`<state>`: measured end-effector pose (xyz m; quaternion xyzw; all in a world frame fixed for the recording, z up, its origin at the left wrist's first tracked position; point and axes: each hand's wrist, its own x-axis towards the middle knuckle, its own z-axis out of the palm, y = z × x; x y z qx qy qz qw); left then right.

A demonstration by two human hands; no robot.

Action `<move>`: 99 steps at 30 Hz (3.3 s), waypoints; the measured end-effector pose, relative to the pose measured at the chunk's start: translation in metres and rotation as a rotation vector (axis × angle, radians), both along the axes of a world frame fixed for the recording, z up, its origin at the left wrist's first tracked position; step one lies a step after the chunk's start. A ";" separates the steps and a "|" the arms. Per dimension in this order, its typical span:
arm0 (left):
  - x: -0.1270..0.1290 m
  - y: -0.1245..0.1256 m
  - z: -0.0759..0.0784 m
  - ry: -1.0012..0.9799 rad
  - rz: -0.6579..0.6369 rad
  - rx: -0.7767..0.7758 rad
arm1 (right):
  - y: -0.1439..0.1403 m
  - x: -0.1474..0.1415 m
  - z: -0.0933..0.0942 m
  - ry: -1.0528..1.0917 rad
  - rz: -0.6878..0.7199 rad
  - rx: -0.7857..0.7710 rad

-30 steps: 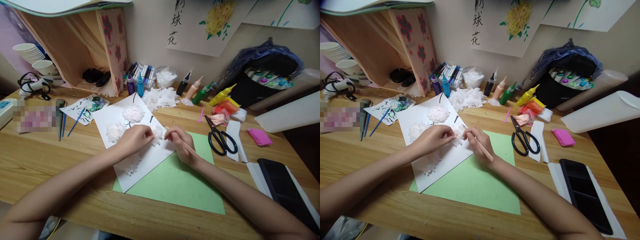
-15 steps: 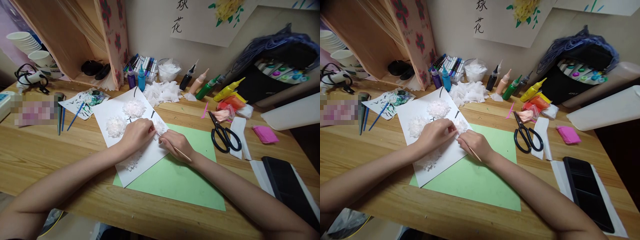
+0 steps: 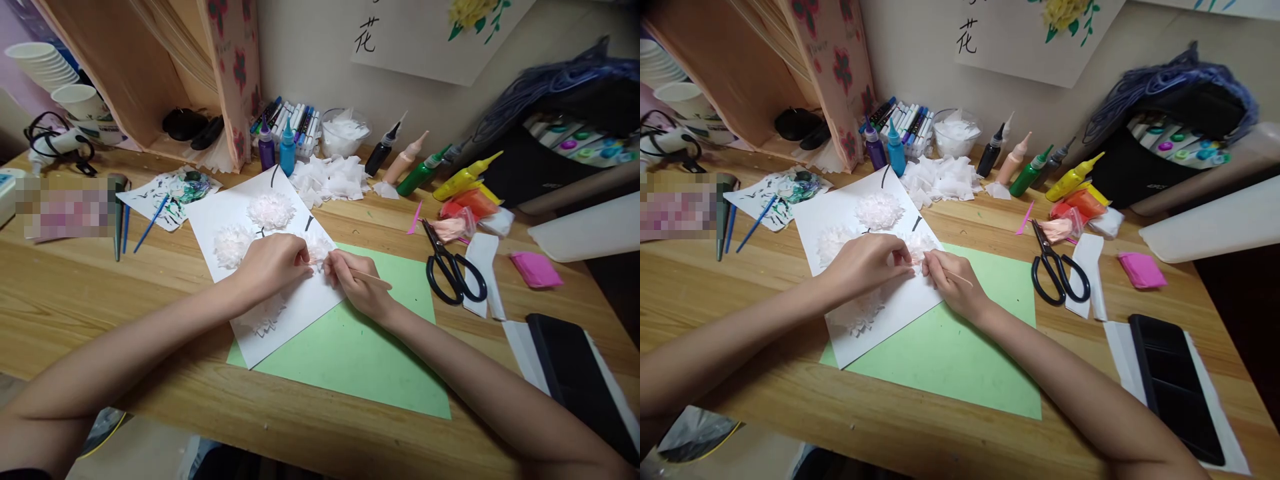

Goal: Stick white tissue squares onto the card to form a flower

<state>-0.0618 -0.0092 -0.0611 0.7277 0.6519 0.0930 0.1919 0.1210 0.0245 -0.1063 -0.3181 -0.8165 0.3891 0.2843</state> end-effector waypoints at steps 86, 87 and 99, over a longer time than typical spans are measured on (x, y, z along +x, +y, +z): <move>0.011 -0.002 -0.011 0.153 0.021 0.121 | -0.005 0.000 0.000 0.076 0.030 0.264; 0.011 -0.001 -0.011 0.153 0.024 0.117 | -0.004 -0.001 0.000 0.067 0.033 0.261; 0.010 -0.002 -0.012 0.156 0.015 0.126 | -0.001 -0.004 0.000 0.002 -0.089 -0.045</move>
